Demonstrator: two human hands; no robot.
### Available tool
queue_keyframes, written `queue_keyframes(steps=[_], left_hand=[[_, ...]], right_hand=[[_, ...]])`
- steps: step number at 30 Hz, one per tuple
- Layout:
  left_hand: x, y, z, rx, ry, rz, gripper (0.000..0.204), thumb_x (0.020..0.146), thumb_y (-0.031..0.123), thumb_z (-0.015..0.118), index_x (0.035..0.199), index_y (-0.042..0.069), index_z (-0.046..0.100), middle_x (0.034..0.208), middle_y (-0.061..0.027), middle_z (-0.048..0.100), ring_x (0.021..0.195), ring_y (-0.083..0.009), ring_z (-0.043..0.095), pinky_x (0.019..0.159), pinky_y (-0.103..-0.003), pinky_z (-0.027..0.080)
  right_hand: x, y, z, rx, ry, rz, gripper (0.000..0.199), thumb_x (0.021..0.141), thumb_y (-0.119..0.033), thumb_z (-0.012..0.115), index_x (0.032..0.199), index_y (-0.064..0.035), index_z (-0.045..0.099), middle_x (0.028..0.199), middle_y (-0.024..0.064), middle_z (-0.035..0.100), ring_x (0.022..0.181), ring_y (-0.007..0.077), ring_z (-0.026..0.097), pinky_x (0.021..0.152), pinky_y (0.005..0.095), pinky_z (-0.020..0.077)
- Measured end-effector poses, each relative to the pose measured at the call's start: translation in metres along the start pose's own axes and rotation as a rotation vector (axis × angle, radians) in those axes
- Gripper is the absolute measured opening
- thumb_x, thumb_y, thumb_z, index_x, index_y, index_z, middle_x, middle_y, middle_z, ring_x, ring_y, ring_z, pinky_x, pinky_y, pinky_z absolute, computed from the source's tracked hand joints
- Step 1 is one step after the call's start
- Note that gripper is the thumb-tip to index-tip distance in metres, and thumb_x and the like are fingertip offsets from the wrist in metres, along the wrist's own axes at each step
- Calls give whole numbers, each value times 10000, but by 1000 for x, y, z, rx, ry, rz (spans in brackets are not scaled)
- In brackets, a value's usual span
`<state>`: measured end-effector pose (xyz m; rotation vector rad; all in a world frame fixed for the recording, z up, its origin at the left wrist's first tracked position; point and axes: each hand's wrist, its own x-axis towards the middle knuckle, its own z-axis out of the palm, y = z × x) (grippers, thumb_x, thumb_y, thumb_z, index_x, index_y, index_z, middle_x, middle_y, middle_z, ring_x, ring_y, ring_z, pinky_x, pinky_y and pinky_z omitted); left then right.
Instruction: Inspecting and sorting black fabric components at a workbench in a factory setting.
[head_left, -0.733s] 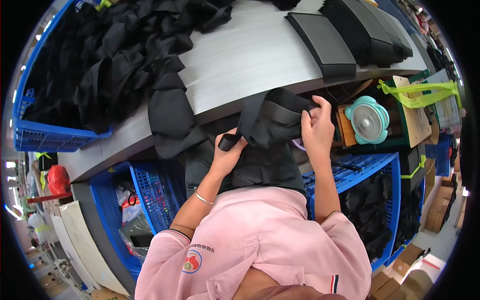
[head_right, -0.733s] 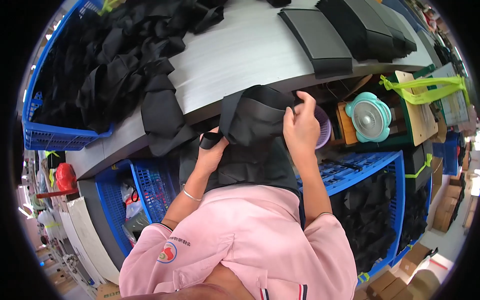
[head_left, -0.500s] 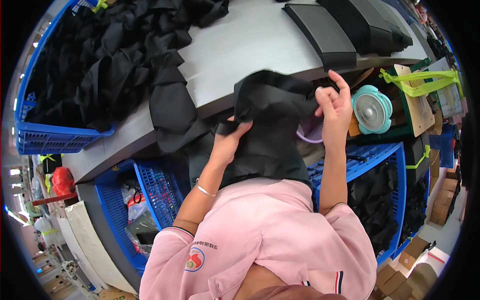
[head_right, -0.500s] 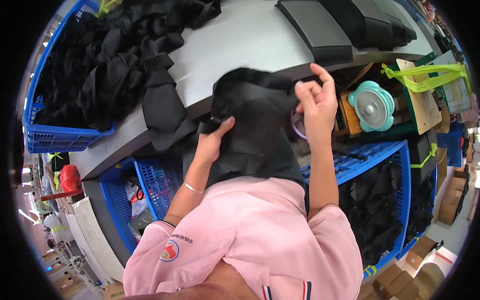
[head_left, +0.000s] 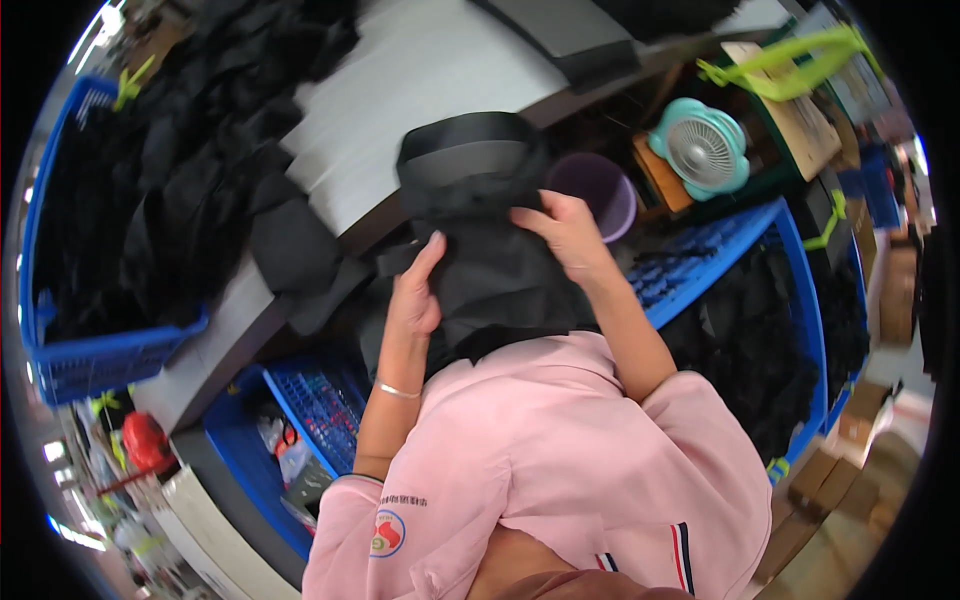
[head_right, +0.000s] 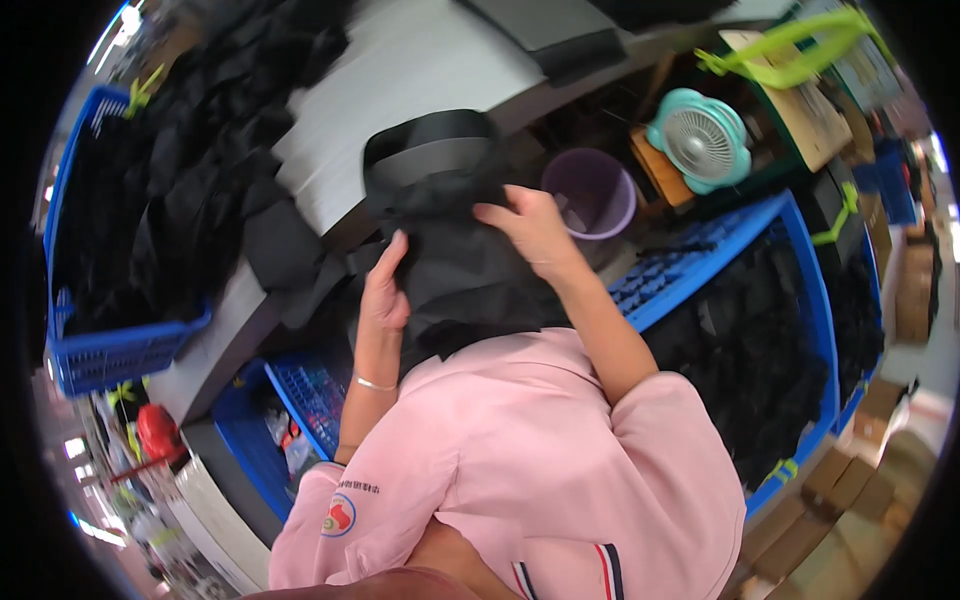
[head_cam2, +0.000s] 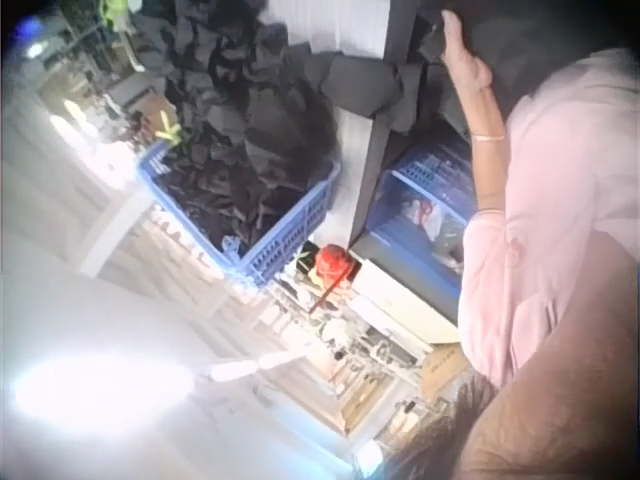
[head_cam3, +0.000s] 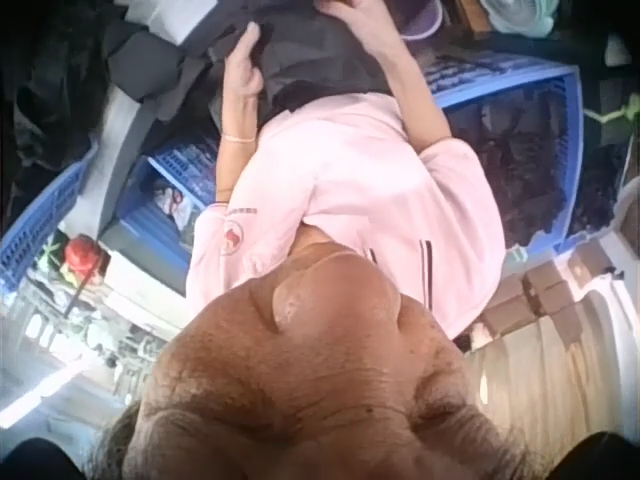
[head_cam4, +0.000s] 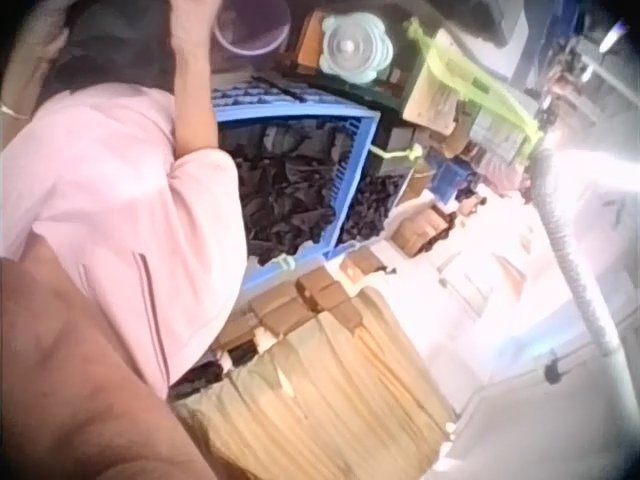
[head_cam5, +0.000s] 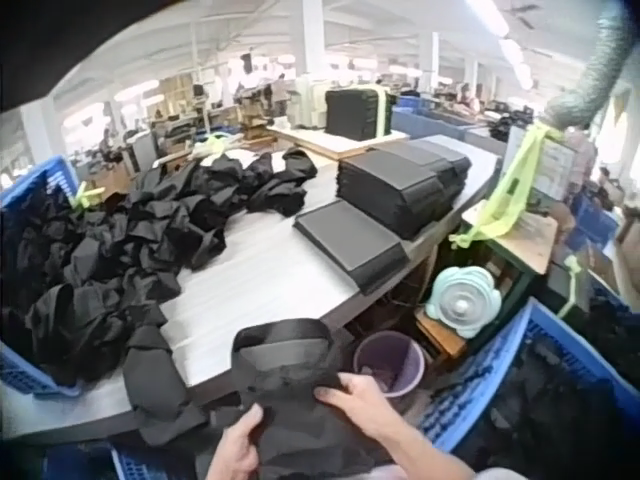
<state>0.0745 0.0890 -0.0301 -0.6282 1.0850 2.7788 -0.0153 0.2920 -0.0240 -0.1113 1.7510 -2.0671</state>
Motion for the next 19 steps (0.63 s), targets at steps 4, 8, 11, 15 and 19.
queue_keyframes(steps=[4,8,11,15,19], left_hand=[[-5,-8,15,460,148,193,532,793,98,821,1262,-9,593,1198,-96,653,1069,-193,624,973,-318,492],[-6,-8,15,359,156,97,483,814,53,781,1258,0,598,1183,-104,662,1082,-205,635,987,-337,498],[-6,-7,16,277,127,-17,480,830,45,757,1276,4,584,1187,-112,664,1087,-213,643,990,-343,504],[7,-21,12,488,113,-44,497,875,70,715,1336,2,543,1242,-134,644,1112,-208,640,979,-320,510],[5,-33,39,571,-144,173,610,931,176,680,1444,-34,425,1385,-189,542,1189,-213,600,952,-248,497]], right_hand=[[-20,-21,23,-652,160,-314,242,853,-153,722,853,29,563,771,187,597,669,259,588,609,370,447],[-14,8,12,-632,244,-374,262,889,-136,666,999,41,507,831,262,588,775,461,588,642,400,467],[-26,19,3,-399,221,-310,265,892,-126,655,1047,40,517,907,278,607,862,484,591,721,385,493],[-35,36,-25,-394,488,-442,296,877,-100,636,1114,45,534,949,305,614,934,430,647,758,401,498],[-72,-34,-98,864,391,254,455,914,-58,581,1359,-100,495,1306,162,617,1274,358,551,1057,434,464]])
